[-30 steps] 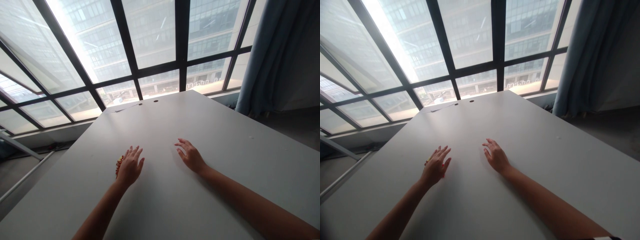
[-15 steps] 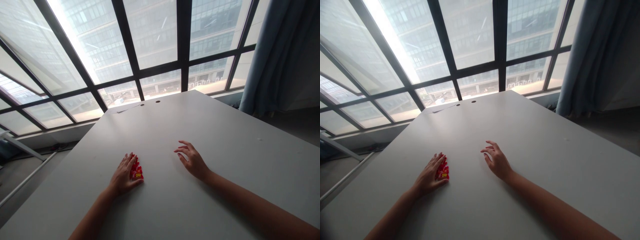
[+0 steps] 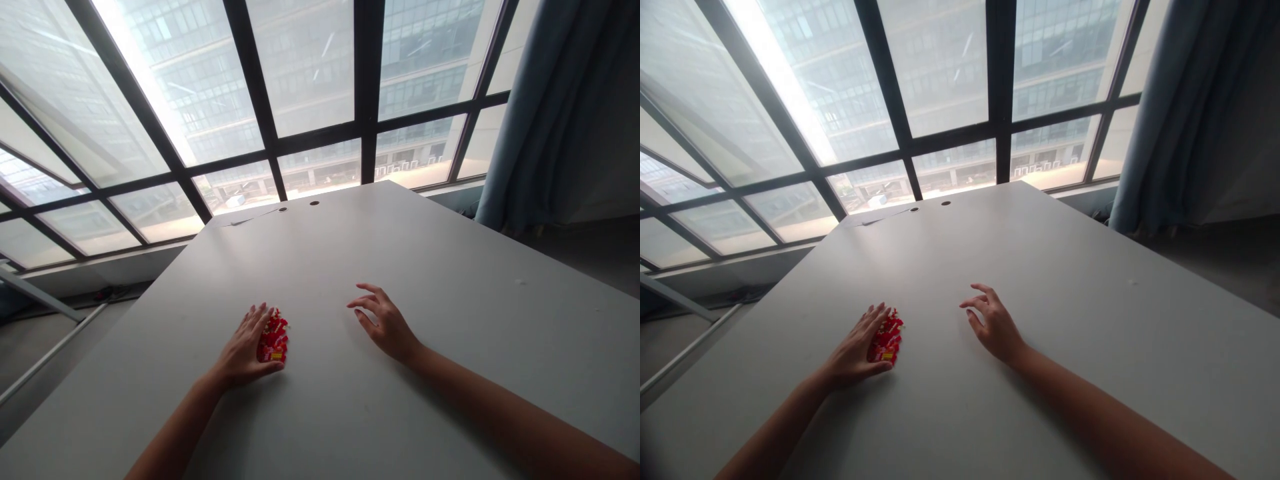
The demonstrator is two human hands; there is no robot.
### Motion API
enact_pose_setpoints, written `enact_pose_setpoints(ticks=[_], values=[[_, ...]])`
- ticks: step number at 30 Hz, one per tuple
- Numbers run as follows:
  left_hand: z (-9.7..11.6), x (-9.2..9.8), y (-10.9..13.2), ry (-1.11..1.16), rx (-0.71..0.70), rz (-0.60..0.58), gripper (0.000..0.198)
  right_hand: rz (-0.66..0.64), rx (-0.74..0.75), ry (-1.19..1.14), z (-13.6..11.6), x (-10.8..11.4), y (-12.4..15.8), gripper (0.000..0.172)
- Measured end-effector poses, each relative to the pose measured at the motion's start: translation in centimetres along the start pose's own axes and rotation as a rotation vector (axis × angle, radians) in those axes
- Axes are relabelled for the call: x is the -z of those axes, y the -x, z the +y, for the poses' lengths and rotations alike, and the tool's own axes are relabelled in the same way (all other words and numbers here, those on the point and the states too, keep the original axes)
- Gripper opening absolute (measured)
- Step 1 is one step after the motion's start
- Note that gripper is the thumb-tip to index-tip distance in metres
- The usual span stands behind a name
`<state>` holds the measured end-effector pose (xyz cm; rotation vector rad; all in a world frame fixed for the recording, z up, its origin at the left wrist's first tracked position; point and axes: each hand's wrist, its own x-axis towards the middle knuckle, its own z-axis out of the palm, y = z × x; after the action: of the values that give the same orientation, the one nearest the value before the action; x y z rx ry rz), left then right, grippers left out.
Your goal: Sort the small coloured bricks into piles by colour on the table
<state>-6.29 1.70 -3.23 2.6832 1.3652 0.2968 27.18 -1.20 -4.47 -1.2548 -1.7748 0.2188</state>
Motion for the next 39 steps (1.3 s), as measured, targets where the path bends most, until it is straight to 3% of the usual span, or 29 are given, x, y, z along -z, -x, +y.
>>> enact_pose_setpoints(ticks=[4, 7, 12, 14, 18, 26, 30, 33, 35, 39], values=[[1.7, 0.4, -1.2, 0.1, -0.105, -0.02, 0.101, -0.002, 0.002, -0.006, -0.1, 0.1, 0.0, 0.02], [2.1, 0.7, -1.4, 0.189, -0.106, 0.028, 0.088, -0.002, 0.002, -0.013, -0.2, 0.2, 0.0, 0.021], [2.0, 1.0, -1.3, 0.326, 0.162, 0.272, 0.042, -0.025, 0.01, -0.014, -0.4, 0.1, 0.1, 0.02], [1.8, 1.0, -1.3, 0.372, 0.262, 0.359, 0.035, -0.04, 0.021, -0.02, -0.5, 0.1, 0.1, 0.021], [1.1, 0.6, -1.1, 0.401, 0.32, 0.47, 0.031, -0.045, 0.025, -0.016, -0.5, 0.0, 0.1, 0.021], [0.2, 0.5, -0.3, 0.383, 0.404, 0.553, 0.031, -0.041, 0.032, -0.006, -0.7, 0.2, -0.1, 0.021], [1.1, -0.3, 1.8, 0.233, 0.348, 0.512, 0.047, -0.076, 0.073, -0.02, -0.9, -0.1, -0.6, 0.022], [2.0, -2.3, 3.5, 0.104, 0.369, 0.356, 0.07, -0.176, 0.079, -0.029, -1.9, -1.7, -1.7, 0.024], [2.5, -3.7, 4.0, 0.033, 0.38, 0.323, 0.079, -0.27, 0.071, -0.044, -3.2, -3.9, -3.0, 0.027], [2.9, -4.9, 2.7, -0.026, 0.358, 0.299, 0.075, -0.407, 0.077, -0.113, -6.0, -8.8, -6.0, 0.031]])
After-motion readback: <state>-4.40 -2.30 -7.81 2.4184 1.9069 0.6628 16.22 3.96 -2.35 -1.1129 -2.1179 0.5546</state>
